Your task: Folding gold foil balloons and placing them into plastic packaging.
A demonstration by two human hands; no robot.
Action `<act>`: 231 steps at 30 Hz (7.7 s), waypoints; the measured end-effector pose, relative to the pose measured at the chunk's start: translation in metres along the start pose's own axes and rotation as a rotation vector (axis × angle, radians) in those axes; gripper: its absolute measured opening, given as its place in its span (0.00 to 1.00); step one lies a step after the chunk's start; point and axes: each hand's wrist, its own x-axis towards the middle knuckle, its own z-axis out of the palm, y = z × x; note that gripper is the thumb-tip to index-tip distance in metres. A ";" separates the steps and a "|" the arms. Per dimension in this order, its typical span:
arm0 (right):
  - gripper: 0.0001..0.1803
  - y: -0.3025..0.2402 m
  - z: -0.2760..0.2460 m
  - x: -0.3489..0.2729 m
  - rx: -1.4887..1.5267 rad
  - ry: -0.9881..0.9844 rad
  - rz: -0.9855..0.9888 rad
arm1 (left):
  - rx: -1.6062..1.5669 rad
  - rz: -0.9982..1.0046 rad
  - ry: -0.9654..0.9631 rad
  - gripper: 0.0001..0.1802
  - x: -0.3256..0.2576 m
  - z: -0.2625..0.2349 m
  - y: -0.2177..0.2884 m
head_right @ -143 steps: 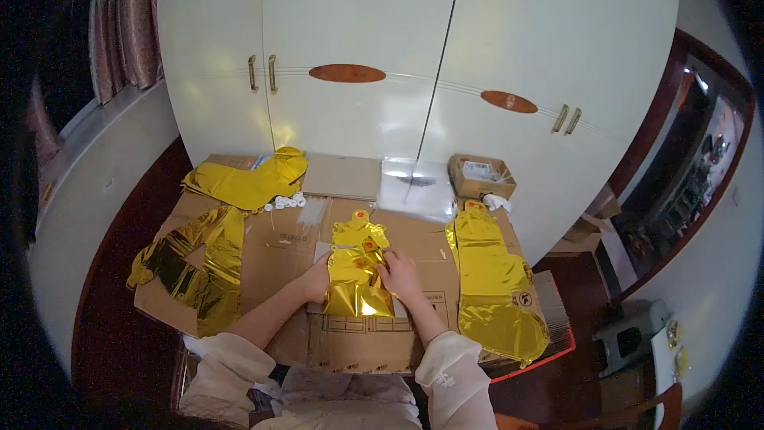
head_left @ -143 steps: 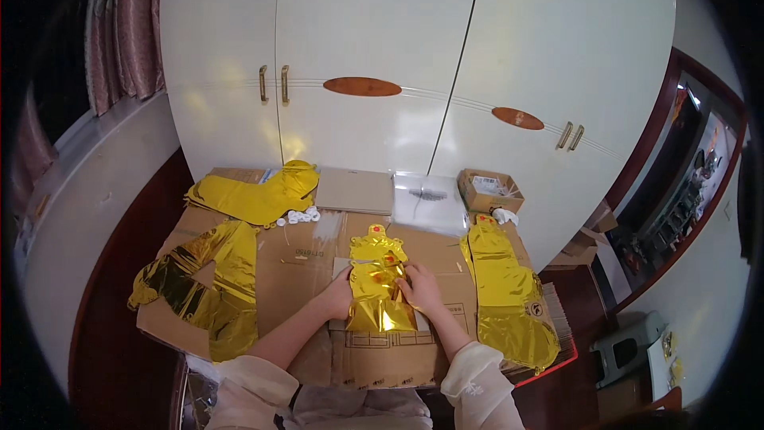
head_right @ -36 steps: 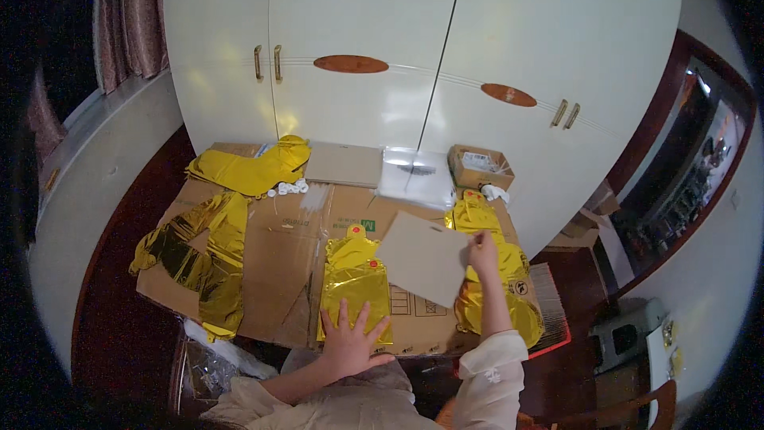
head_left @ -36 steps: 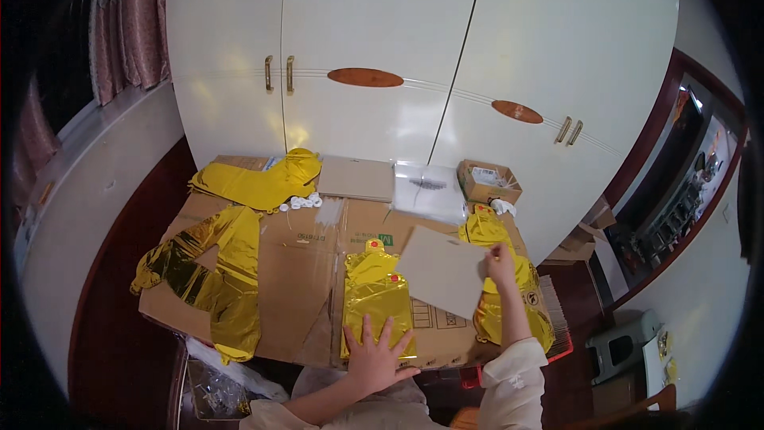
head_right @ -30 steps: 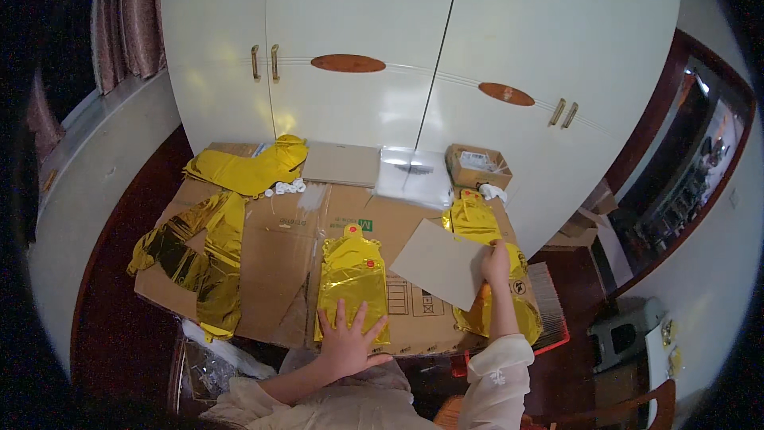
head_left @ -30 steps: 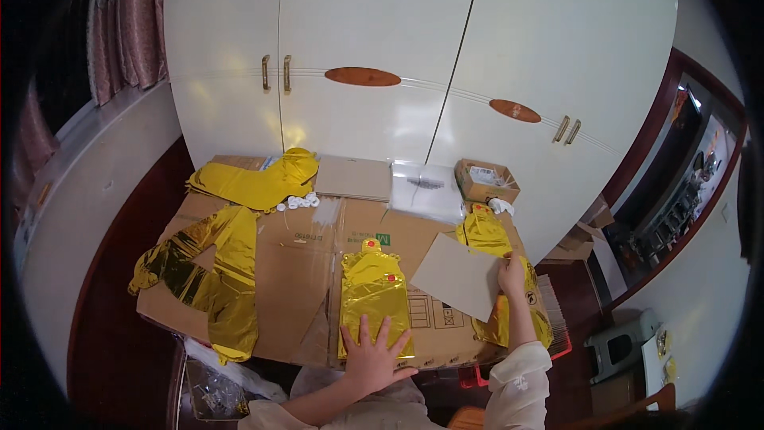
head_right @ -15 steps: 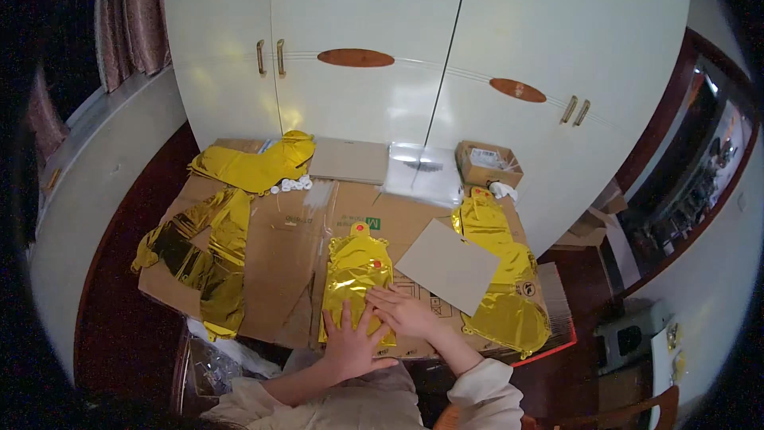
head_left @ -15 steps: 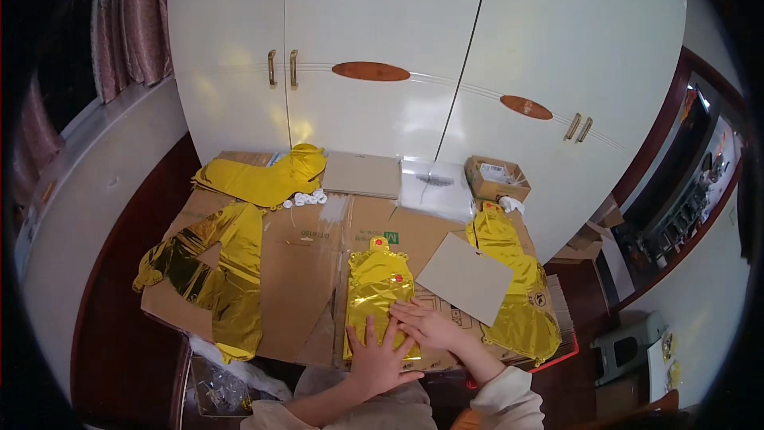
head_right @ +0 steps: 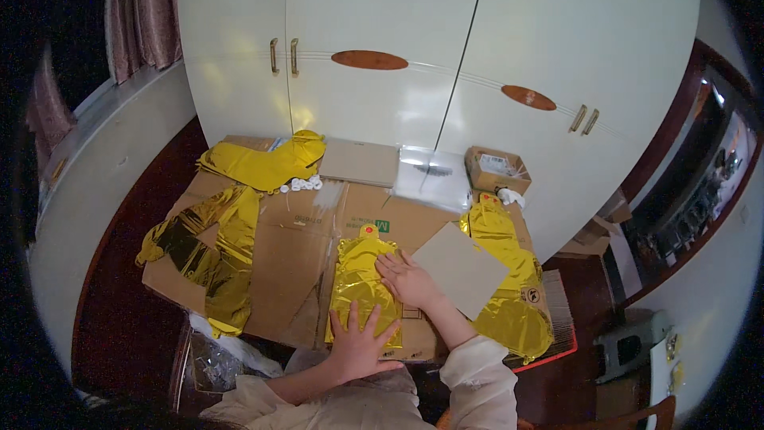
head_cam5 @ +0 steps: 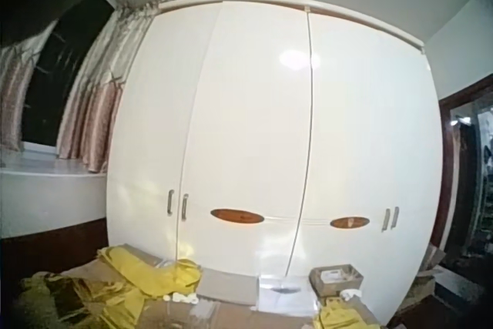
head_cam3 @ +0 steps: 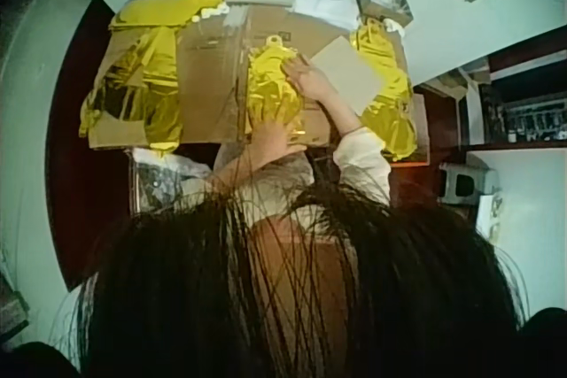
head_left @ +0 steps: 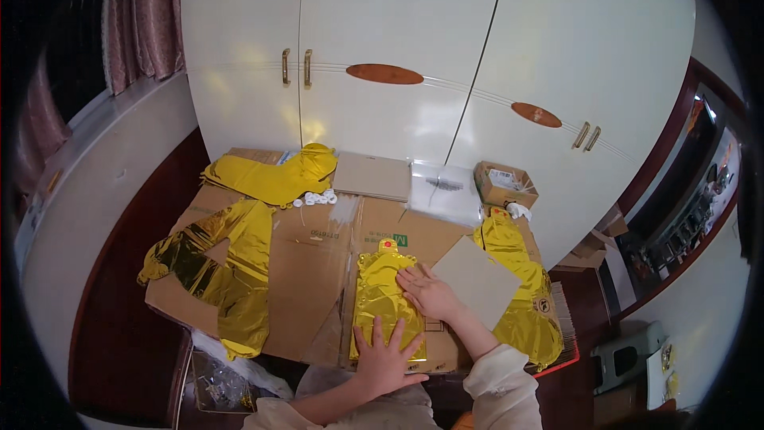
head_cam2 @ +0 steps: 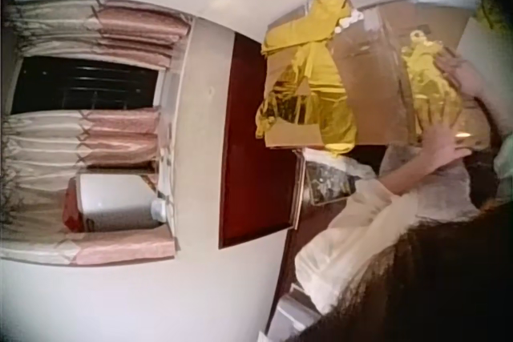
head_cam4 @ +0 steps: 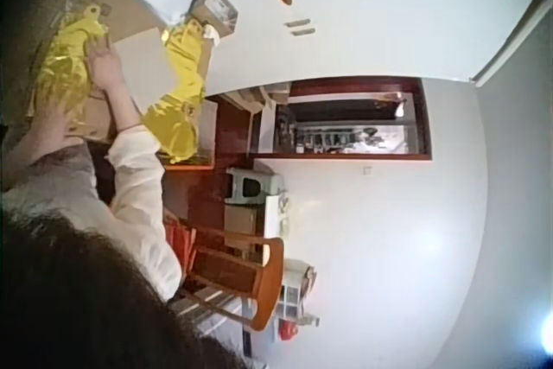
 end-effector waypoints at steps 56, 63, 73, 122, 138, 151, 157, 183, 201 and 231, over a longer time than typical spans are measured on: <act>0.17 -0.177 -0.067 -0.116 -0.213 0.244 -0.088 | -0.139 0.358 0.076 0.35 -0.063 -0.063 -0.093; 0.22 -0.169 -0.050 -0.109 0.078 0.207 0.014 | -0.162 0.373 -0.067 0.34 -0.058 -0.040 -0.108; 0.23 -0.071 -0.023 -0.064 0.228 0.256 0.272 | -0.119 0.354 -0.078 0.31 -0.050 -0.036 -0.114; 0.35 0.033 -0.005 0.020 0.319 -0.003 0.278 | 0.009 0.144 0.015 0.42 0.003 -0.007 -0.033; 0.39 0.050 0.006 0.086 0.736 -0.175 0.601 | -0.003 0.138 -0.016 0.43 0.002 -0.009 -0.032; 0.28 0.037 0.000 0.077 0.812 -0.020 0.582 | -0.044 0.128 -0.036 0.43 0.003 -0.008 -0.032; 0.24 0.033 -0.011 0.064 0.963 -0.031 0.458 | -0.042 0.119 -0.049 0.43 0.002 -0.009 -0.033; 0.18 -0.046 -0.012 -0.036 0.634 -0.007 -0.004 | -0.266 0.116 -0.063 0.43 0.000 0.020 -0.039; 0.17 -0.063 -0.007 -0.044 0.385 0.053 0.027 | -0.121 0.119 0.200 0.21 -0.011 -0.010 -0.030; 0.35 -0.080 0.000 -0.036 0.044 0.048 0.221 | 0.014 0.091 0.025 0.31 0.033 0.018 -0.083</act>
